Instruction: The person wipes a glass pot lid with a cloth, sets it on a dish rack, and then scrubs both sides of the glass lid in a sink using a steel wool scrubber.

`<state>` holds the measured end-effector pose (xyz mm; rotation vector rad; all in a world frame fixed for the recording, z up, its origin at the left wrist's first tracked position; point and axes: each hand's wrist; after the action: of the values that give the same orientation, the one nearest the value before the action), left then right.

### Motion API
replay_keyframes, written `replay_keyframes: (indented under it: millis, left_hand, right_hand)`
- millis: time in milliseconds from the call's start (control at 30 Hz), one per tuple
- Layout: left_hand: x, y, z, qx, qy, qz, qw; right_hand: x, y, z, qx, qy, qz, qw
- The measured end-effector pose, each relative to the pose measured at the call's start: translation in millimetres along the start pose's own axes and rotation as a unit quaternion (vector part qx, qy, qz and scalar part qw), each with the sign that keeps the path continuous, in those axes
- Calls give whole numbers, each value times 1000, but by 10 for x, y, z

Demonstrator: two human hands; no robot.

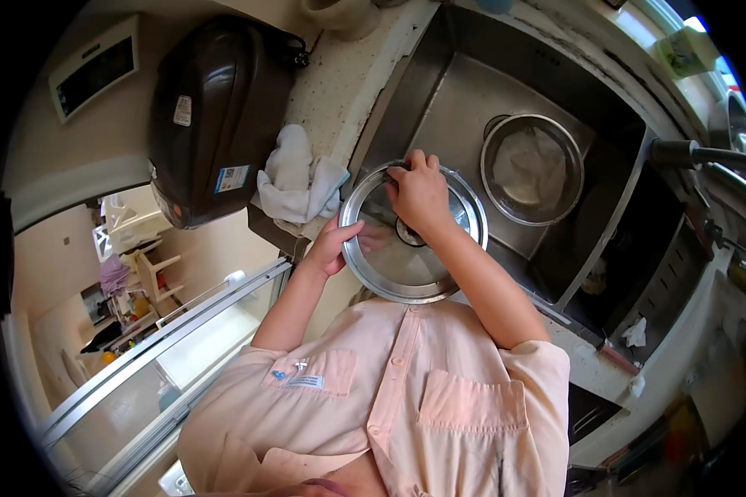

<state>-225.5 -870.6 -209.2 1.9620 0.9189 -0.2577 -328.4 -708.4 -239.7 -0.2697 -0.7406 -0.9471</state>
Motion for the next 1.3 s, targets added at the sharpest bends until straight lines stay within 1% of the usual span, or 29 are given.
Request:
replay_keyframes:
  millis: [67, 133, 167, 267, 300, 400, 500, 600, 700, 800, 833, 933, 1000, 1033, 1100, 1133, 1167, 1200, 1267, 1300]
  left_hand:
    - [-3, -30, 73, 15, -19, 3, 1000]
    - [-77, -4, -11, 24, -44, 2, 999]
    - [-94, 12, -41, 15, -37, 11, 999]
    - [-25, 44, -133, -29, -44, -49, 997]
    - [-27, 73, -121, -34, -57, -32, 997]
    - [16, 110, -110, -68, -56, -51, 995]
    - [113, 77, 76, -67, 44, 25, 996]
    - [212, 38, -14, -140, -28, -42, 989]
    - [314, -17, 74, -145, -206, -54, 966]
    - [385, -66, 61, -157, -209, -112, 959]
    - [384, -68, 62, -149, -211, -106, 960]
    - [339, -57, 78, -129, -233, -96, 959]
    - [304, -45, 75, -123, -270, -102, 950]
    - [320, -54, 74, -137, -311, -157, 927]
    - [371, -108, 105, -166, -389, -266, 866]
    - [398, -126, 132, -161, -368, -229, 887]
    - [431, -128, 169, -155, -346, -189, 906]
    - [448, -128, 187, -149, -324, -150, 922]
    - [328, -51, 104, -141, -292, -102, 941]
    - [277, -30, 73, -135, -276, -79, 948]
  right_hand:
    - [37, 0, -35, -7, 2, -24, 1000]
    - [56, 21, -63, 5, -4, -45, 999]
    - [49, 20, -69, 15, -12, -56, 998]
    - [64, 28, -72, 40, 0, -65, 997]
    - [96, 56, -80, 50, 8, -65, 997]
    - [270, 99, -15, 46, 13, -65, 997]
    - [441, 110, -1, 23, 18, -64, 998]
    - [517, 117, -60, 5, 53, -54, 997]
    - [519, 114, -82, -45, 41, -65, 996]
    - [438, 19, -100, -70, 49, -102, 991]
    - [442, -11, -101, -64, 57, -115, 990]
    - [453, -32, -232, -66, 93, -104, 988]
    - [553, -15, -291, -43, 76, -91, 992]
    - [614, 4, -312, -32, 67, -85, 994]
    - [741, 106, -348, -15, 82, -42, 996]
    - [771, 136, -351, -5, 89, -21, 996]
    - [709, 134, -280, -18, 105, -12, 994]
    - [607, 79, -231, -23, 124, -41, 991]
    - [449, -54, -180, -34, 159, -99, 982]
    - [514, -58, -219, -12, 170, -116, 979]
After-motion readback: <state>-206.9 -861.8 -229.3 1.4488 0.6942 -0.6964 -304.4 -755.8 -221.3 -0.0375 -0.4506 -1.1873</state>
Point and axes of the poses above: each hand's wrist, its own y-axis away from the middle knuckle, its own z-axis out of the back of the hand, x = y × z, and after that the axes turned 13 degrees about x, right-handed
